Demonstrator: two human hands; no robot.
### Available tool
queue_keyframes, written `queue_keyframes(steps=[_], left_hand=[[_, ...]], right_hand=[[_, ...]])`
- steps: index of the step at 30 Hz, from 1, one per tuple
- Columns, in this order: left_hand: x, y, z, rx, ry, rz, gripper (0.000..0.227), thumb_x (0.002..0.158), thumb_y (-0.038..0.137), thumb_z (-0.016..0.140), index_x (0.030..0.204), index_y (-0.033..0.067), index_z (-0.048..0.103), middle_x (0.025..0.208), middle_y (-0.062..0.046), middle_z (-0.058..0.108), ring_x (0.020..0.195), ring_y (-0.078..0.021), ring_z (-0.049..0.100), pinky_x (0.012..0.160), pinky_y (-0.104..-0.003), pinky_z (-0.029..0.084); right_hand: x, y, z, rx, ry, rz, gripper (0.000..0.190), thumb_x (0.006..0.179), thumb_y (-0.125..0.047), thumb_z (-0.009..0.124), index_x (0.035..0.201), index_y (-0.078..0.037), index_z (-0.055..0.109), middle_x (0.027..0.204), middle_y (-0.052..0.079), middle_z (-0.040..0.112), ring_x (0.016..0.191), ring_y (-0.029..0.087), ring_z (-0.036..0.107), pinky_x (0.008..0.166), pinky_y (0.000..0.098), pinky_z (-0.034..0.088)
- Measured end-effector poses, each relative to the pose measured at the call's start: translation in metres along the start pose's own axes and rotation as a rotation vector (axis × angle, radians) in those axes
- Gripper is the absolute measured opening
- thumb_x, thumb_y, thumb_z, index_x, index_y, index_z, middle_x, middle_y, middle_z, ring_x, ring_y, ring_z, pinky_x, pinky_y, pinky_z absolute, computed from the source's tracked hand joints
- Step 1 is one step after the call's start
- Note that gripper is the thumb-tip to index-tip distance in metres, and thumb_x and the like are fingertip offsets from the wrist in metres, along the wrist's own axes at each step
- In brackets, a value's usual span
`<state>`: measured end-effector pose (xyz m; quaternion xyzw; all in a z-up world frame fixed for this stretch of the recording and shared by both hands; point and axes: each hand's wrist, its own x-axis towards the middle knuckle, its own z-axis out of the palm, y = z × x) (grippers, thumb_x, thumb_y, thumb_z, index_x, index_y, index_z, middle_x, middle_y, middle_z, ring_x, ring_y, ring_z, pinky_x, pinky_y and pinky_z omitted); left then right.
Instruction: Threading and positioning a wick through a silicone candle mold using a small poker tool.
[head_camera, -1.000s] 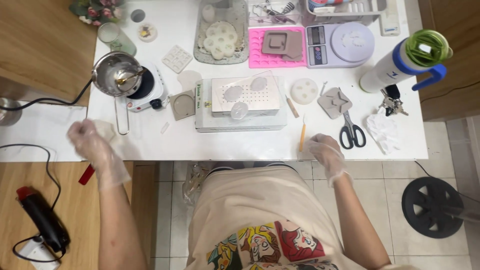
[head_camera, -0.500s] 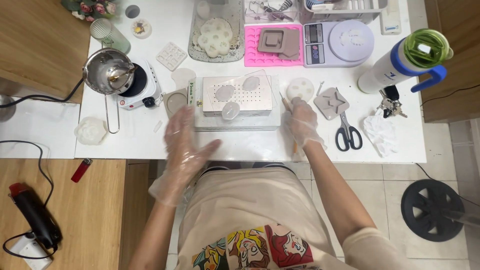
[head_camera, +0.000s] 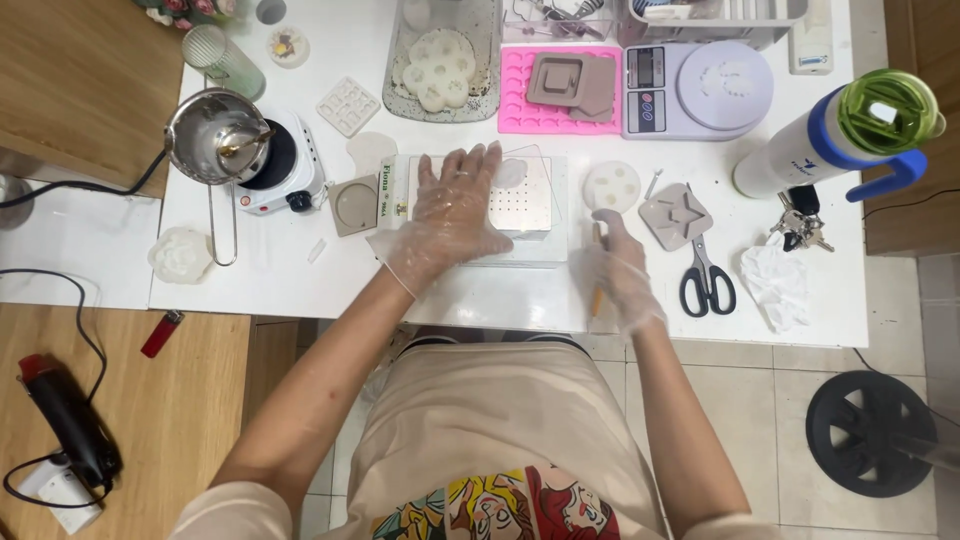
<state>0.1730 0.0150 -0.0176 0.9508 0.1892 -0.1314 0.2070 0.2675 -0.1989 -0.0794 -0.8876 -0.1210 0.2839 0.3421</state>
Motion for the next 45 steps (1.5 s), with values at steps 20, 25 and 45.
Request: queue_keyframes(steps=[20, 25, 45], left_hand=[[0.017, -0.021, -0.021, 0.174, -0.111, 0.205, 0.135, 0.048, 0.037, 0.1, 0.158, 0.0208, 0.023, 0.158, -0.001, 0.039, 0.147, -0.024, 0.032, 0.125, -0.053, 0.01], [0.018, -0.023, -0.018, 0.231, -0.1, 0.232, 0.132, 0.051, 0.039, 0.099, 0.157, 0.0159, 0.024, 0.159, -0.003, 0.038, 0.148, -0.0261, 0.03, 0.124, -0.055, 0.011], [0.027, -0.026, -0.008, 0.275, -0.142, 0.221, 0.134, 0.053, 0.044, 0.097, 0.158, 0.0136, 0.02, 0.161, -0.004, 0.033, 0.149, -0.0259, 0.026, 0.123, -0.058, 0.01]], right_hand=[[0.042, -0.02, -0.015, 1.374, 0.004, -0.502, 0.021, 0.104, -0.023, 0.067, 0.098, -0.004, 0.06, 0.079, 0.0, 0.057, 0.063, 0.009, 0.054, 0.061, 0.0236, 0.05], [0.067, -0.03, 0.006, 1.21, -0.092, -0.42, 0.01, 0.101, -0.013, 0.065, 0.098, -0.009, 0.056, 0.08, 0.001, 0.057, 0.069, 0.011, 0.057, 0.069, 0.0287, 0.054], [0.082, -0.033, 0.014, 1.183, -0.093, -0.319, 0.008, 0.095, -0.003, 0.057, 0.087, -0.003, 0.06, 0.075, 0.003, 0.057, 0.062, 0.011, 0.057, 0.073, 0.0321, 0.062]])
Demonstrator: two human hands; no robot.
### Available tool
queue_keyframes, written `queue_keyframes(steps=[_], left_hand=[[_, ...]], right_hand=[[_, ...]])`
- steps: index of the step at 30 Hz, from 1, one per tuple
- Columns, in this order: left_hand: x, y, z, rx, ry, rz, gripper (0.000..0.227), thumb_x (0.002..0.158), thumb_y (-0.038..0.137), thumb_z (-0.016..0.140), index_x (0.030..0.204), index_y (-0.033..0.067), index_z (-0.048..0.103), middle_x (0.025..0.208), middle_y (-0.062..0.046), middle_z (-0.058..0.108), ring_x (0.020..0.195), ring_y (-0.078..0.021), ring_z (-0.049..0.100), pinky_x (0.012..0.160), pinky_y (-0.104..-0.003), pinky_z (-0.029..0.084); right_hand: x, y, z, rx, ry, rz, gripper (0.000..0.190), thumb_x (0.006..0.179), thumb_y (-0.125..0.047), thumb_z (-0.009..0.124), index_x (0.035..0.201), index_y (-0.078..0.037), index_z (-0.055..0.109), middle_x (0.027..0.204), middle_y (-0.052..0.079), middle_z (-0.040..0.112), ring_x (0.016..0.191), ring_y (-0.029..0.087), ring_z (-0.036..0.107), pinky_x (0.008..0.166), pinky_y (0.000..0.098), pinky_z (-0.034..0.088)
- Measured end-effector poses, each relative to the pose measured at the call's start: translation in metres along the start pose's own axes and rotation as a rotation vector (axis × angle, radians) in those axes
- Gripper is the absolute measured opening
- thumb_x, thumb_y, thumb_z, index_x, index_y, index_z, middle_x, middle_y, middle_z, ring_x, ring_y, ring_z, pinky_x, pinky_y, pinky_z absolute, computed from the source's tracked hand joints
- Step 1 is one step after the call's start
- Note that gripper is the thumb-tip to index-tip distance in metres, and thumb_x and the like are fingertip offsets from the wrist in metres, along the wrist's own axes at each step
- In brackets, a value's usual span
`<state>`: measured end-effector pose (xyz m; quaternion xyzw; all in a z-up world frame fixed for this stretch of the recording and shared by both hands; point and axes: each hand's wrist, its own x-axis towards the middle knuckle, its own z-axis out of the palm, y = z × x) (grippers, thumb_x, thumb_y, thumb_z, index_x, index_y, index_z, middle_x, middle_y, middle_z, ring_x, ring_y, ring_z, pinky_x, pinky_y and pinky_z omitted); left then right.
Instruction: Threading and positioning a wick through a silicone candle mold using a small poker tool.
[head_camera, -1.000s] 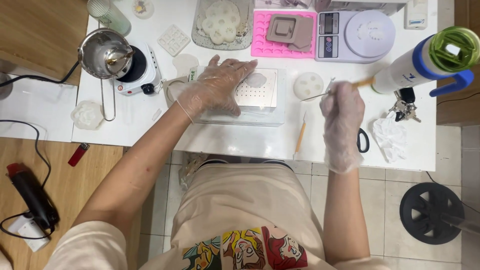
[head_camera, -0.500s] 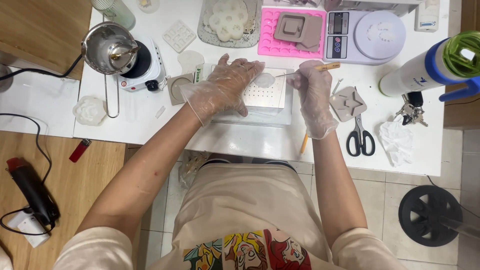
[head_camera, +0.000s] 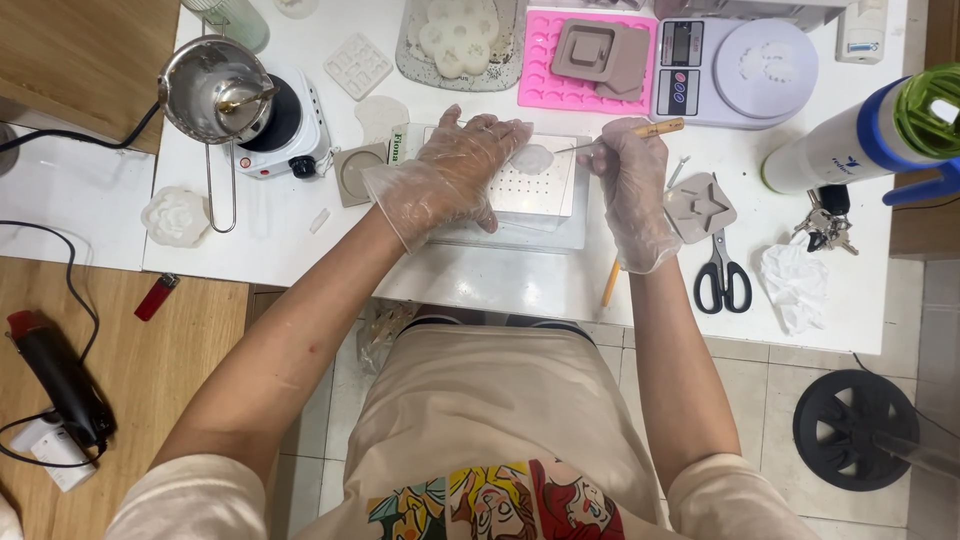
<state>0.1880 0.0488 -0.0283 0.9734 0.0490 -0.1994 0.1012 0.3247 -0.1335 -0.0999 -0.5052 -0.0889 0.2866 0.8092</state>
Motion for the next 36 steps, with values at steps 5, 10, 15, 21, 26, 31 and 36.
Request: queue_keyframes(steps=[5, 10, 15, 21, 26, 31, 36], left_hand=[[0.002, -0.001, 0.003, -0.009, 0.012, 0.002, 0.134, 0.052, 0.043, 0.098, 0.158, 0.0135, 0.021, 0.16, -0.003, 0.034, 0.148, -0.0256, 0.028, 0.123, -0.058, 0.01], [0.003, 0.0, 0.0, -0.004, 0.004, 0.001, 0.135, 0.051, 0.042, 0.099, 0.158, 0.0132, 0.022, 0.159, -0.003, 0.036, 0.148, -0.0249, 0.03, 0.123, -0.058, 0.012], [0.004, 0.001, -0.001, 0.005, -0.008, -0.004, 0.136, 0.051, 0.043, 0.099, 0.158, 0.0127, 0.02, 0.158, -0.004, 0.036, 0.147, -0.0262, 0.029, 0.122, -0.057, 0.013], [0.002, 0.002, -0.002, 0.021, -0.006, -0.004, 0.135, 0.051, 0.043, 0.099, 0.158, 0.0127, 0.021, 0.158, -0.004, 0.037, 0.147, -0.0262, 0.031, 0.122, -0.058, 0.014], [0.002, 0.003, -0.003, 0.022, -0.012, -0.009, 0.134, 0.052, 0.042, 0.098, 0.158, 0.0127, 0.021, 0.159, -0.004, 0.037, 0.147, -0.0264, 0.03, 0.122, -0.057, 0.014], [0.001, 0.004, -0.005, 0.007, -0.012, -0.014, 0.133, 0.053, 0.04, 0.098, 0.158, 0.013, 0.021, 0.159, -0.003, 0.036, 0.147, -0.0258, 0.03, 0.123, -0.056, 0.014], [0.0, 0.004, -0.005, -0.004, -0.013, -0.006, 0.132, 0.054, 0.039, 0.098, 0.158, 0.012, 0.021, 0.159, -0.004, 0.036, 0.147, -0.0261, 0.03, 0.123, -0.056, 0.014]], right_hand=[[0.0, 0.002, -0.001, 0.036, -0.005, -0.006, 0.01, 0.095, -0.002, 0.058, 0.086, -0.002, 0.06, 0.074, 0.003, 0.056, 0.062, 0.011, 0.057, 0.071, 0.0319, 0.061], [0.003, 0.009, -0.01, 0.052, -0.018, -0.008, 0.011, 0.095, -0.001, 0.057, 0.084, -0.001, 0.059, 0.074, 0.004, 0.056, 0.063, 0.012, 0.057, 0.072, 0.0324, 0.062], [0.0, 0.007, -0.007, 0.061, -0.056, -0.018, 0.012, 0.096, -0.002, 0.055, 0.085, -0.001, 0.06, 0.075, 0.004, 0.055, 0.066, 0.012, 0.054, 0.075, 0.0328, 0.06], [0.0, 0.002, 0.001, 0.083, -0.057, 0.001, 0.011, 0.097, -0.003, 0.059, 0.086, -0.003, 0.059, 0.076, 0.004, 0.054, 0.067, 0.014, 0.055, 0.071, 0.0329, 0.054], [0.002, 0.004, -0.001, 0.084, -0.051, 0.014, 0.01, 0.096, -0.003, 0.058, 0.086, -0.003, 0.06, 0.076, 0.005, 0.055, 0.066, 0.014, 0.055, 0.07, 0.033, 0.053], [0.005, 0.007, -0.005, 0.095, -0.074, 0.008, 0.01, 0.095, -0.002, 0.057, 0.085, -0.004, 0.058, 0.075, 0.004, 0.054, 0.065, 0.014, 0.054, 0.07, 0.0324, 0.054], [0.003, 0.004, -0.001, 0.088, -0.063, 0.02, 0.012, 0.096, -0.002, 0.057, 0.085, -0.004, 0.058, 0.073, 0.004, 0.053, 0.065, 0.013, 0.055, 0.069, 0.0319, 0.053]])
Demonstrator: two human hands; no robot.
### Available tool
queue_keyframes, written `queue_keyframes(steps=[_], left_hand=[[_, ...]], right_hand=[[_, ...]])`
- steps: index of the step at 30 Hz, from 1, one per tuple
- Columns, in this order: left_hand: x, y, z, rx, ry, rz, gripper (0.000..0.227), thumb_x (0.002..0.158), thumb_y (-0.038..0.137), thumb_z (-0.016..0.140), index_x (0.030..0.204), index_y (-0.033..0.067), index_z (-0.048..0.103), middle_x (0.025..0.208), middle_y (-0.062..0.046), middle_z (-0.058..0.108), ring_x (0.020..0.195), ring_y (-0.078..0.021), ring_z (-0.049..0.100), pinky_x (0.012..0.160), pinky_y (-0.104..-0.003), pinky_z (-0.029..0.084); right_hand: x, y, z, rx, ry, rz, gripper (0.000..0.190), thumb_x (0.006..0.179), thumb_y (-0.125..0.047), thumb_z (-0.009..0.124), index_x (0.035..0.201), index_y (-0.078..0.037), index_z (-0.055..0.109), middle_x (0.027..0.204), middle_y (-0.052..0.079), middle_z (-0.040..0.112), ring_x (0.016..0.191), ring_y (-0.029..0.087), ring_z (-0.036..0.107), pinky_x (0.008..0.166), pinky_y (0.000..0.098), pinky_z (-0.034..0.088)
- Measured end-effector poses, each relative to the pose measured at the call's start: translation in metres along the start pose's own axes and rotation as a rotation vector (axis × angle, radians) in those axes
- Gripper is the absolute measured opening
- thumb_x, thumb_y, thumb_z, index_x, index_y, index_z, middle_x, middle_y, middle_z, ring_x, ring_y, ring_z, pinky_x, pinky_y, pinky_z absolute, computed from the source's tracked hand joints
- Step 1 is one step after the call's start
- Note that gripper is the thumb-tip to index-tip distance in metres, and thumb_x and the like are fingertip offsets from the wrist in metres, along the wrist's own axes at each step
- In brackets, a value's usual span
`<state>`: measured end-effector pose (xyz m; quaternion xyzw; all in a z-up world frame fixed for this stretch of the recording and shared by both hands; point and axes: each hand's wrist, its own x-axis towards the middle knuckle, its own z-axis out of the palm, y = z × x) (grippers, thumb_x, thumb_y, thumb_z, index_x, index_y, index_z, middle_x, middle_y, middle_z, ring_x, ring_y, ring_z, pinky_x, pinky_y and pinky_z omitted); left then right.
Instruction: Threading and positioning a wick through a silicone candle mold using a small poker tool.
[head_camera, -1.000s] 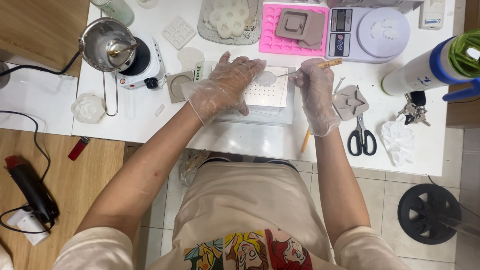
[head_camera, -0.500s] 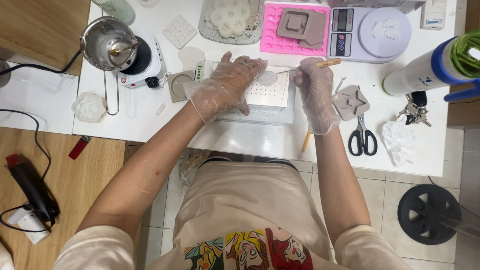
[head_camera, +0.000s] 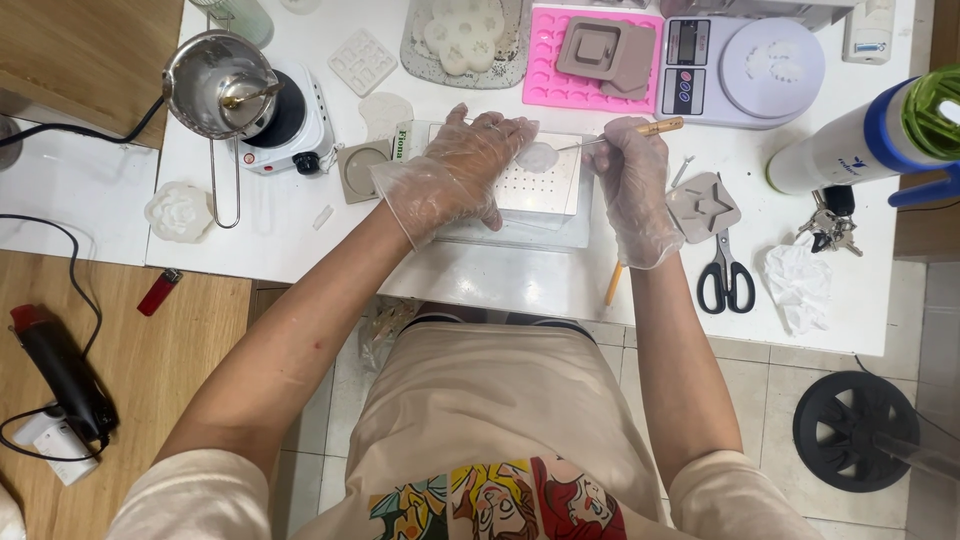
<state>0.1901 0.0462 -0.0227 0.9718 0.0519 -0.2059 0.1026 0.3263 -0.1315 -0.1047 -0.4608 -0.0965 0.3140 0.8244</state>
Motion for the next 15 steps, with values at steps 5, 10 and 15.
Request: queue_keyframes(steps=[5, 10, 15], left_hand=[[0.002, 0.0, 0.001, 0.0, 0.004, 0.0, 0.133, 0.053, 0.039, 0.099, 0.157, 0.0124, 0.021, 0.158, -0.003, 0.037, 0.146, -0.0259, 0.03, 0.123, -0.056, 0.014], [0.002, 0.0, 0.0, 0.015, 0.002, -0.002, 0.133, 0.053, 0.039, 0.099, 0.158, 0.0123, 0.021, 0.158, -0.003, 0.038, 0.147, -0.0261, 0.031, 0.123, -0.056, 0.015], [0.006, -0.001, 0.004, 0.031, -0.007, -0.003, 0.134, 0.053, 0.041, 0.099, 0.158, 0.0119, 0.019, 0.158, -0.005, 0.037, 0.146, -0.0269, 0.03, 0.122, -0.058, 0.015]], right_hand=[[0.003, 0.002, -0.005, -0.008, 0.005, 0.01, 0.011, 0.096, -0.003, 0.058, 0.085, -0.003, 0.059, 0.072, 0.004, 0.054, 0.064, 0.013, 0.055, 0.068, 0.0308, 0.055], [0.006, 0.006, -0.01, 0.003, 0.014, 0.01, 0.009, 0.095, -0.003, 0.057, 0.086, -0.002, 0.059, 0.072, 0.004, 0.054, 0.063, 0.013, 0.055, 0.067, 0.0308, 0.057], [0.006, 0.007, -0.011, 0.018, 0.025, 0.017, 0.009, 0.095, -0.002, 0.057, 0.086, -0.001, 0.059, 0.072, 0.005, 0.054, 0.062, 0.013, 0.054, 0.067, 0.0316, 0.056]])
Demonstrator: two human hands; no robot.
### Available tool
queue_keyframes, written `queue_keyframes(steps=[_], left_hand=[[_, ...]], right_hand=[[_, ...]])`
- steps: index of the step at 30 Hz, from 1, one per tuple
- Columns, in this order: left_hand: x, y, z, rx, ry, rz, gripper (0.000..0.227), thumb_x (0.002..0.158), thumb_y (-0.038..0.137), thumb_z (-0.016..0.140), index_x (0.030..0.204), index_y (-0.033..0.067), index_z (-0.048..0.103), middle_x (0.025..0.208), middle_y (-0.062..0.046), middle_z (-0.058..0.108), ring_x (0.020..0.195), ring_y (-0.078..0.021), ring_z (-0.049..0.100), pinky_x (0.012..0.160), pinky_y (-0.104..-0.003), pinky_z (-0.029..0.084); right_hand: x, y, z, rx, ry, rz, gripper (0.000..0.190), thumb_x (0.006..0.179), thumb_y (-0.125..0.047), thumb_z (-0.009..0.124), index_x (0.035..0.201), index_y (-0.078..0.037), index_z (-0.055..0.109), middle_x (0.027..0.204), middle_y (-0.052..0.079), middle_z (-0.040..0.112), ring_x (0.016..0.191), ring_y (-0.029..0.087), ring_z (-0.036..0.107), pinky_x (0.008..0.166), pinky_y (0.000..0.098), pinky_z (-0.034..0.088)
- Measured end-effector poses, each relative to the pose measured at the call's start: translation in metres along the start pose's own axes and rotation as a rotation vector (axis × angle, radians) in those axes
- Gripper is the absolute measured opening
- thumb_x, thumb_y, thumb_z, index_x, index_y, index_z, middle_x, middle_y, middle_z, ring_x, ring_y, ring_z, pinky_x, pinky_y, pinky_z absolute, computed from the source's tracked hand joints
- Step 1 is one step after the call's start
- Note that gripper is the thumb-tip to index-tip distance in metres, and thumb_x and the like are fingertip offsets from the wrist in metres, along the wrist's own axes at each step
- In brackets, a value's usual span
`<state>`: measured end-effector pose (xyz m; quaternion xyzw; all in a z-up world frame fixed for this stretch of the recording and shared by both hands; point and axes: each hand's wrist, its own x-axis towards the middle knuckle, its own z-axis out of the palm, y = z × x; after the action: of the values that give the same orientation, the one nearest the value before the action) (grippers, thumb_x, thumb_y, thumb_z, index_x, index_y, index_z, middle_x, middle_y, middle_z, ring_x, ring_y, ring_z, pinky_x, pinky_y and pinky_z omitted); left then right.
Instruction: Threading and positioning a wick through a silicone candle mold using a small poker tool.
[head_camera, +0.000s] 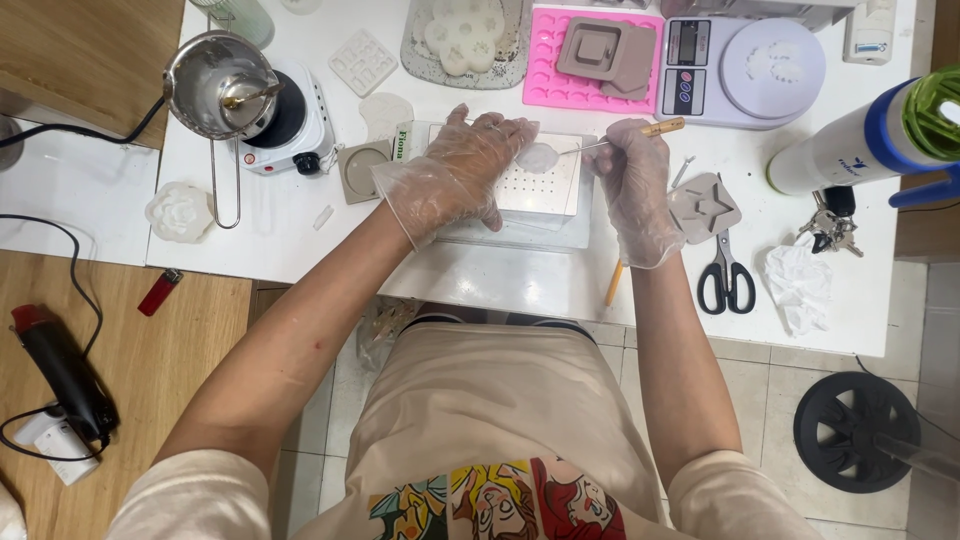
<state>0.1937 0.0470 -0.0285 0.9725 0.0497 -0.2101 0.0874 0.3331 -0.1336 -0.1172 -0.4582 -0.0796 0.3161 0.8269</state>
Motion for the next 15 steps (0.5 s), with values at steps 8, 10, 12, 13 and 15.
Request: queue_keyframes(steps=[8, 10, 12, 13, 15], left_hand=[[0.001, 0.001, 0.0, -0.008, 0.005, -0.002, 0.136, 0.052, 0.042, 0.099, 0.158, 0.0123, 0.019, 0.157, -0.005, 0.038, 0.146, -0.0267, 0.031, 0.122, -0.058, 0.014], [0.0, 0.002, -0.001, -0.006, -0.006, -0.009, 0.135, 0.053, 0.042, 0.099, 0.158, 0.0125, 0.019, 0.157, -0.005, 0.038, 0.146, -0.0268, 0.031, 0.122, -0.058, 0.014], [0.0, 0.002, -0.002, 0.001, -0.004, -0.01, 0.135, 0.052, 0.042, 0.099, 0.158, 0.0128, 0.02, 0.157, -0.004, 0.038, 0.146, -0.0264, 0.031, 0.122, -0.058, 0.015], [0.0, 0.001, -0.001, 0.001, -0.005, -0.01, 0.135, 0.052, 0.042, 0.099, 0.158, 0.0128, 0.02, 0.157, -0.004, 0.038, 0.146, -0.0264, 0.031, 0.122, -0.058, 0.015], [0.001, 0.0, 0.001, -0.001, 0.008, -0.001, 0.135, 0.052, 0.042, 0.099, 0.158, 0.0124, 0.021, 0.157, -0.004, 0.038, 0.146, -0.0266, 0.031, 0.122, -0.058, 0.015]], right_hand=[[-0.002, -0.002, 0.004, -0.002, 0.002, -0.005, 0.01, 0.094, -0.002, 0.057, 0.084, -0.003, 0.059, 0.071, 0.004, 0.054, 0.062, 0.013, 0.053, 0.067, 0.032, 0.055], [-0.003, -0.002, 0.006, 0.002, -0.002, -0.008, 0.011, 0.094, -0.003, 0.057, 0.084, -0.003, 0.059, 0.07, 0.004, 0.053, 0.062, 0.014, 0.053, 0.068, 0.0321, 0.055], [-0.003, -0.002, 0.007, 0.006, -0.023, -0.02, 0.012, 0.095, -0.002, 0.058, 0.083, -0.004, 0.058, 0.07, 0.003, 0.052, 0.062, 0.014, 0.053, 0.067, 0.032, 0.053], [-0.004, -0.004, 0.009, 0.006, -0.023, -0.02, 0.012, 0.095, -0.002, 0.058, 0.083, -0.004, 0.058, 0.07, 0.003, 0.052, 0.062, 0.014, 0.053, 0.067, 0.032, 0.053], [-0.006, -0.008, 0.014, -0.017, -0.028, -0.023, 0.013, 0.095, -0.002, 0.058, 0.082, -0.004, 0.058, 0.07, 0.003, 0.052, 0.063, 0.013, 0.053, 0.067, 0.0317, 0.053]])
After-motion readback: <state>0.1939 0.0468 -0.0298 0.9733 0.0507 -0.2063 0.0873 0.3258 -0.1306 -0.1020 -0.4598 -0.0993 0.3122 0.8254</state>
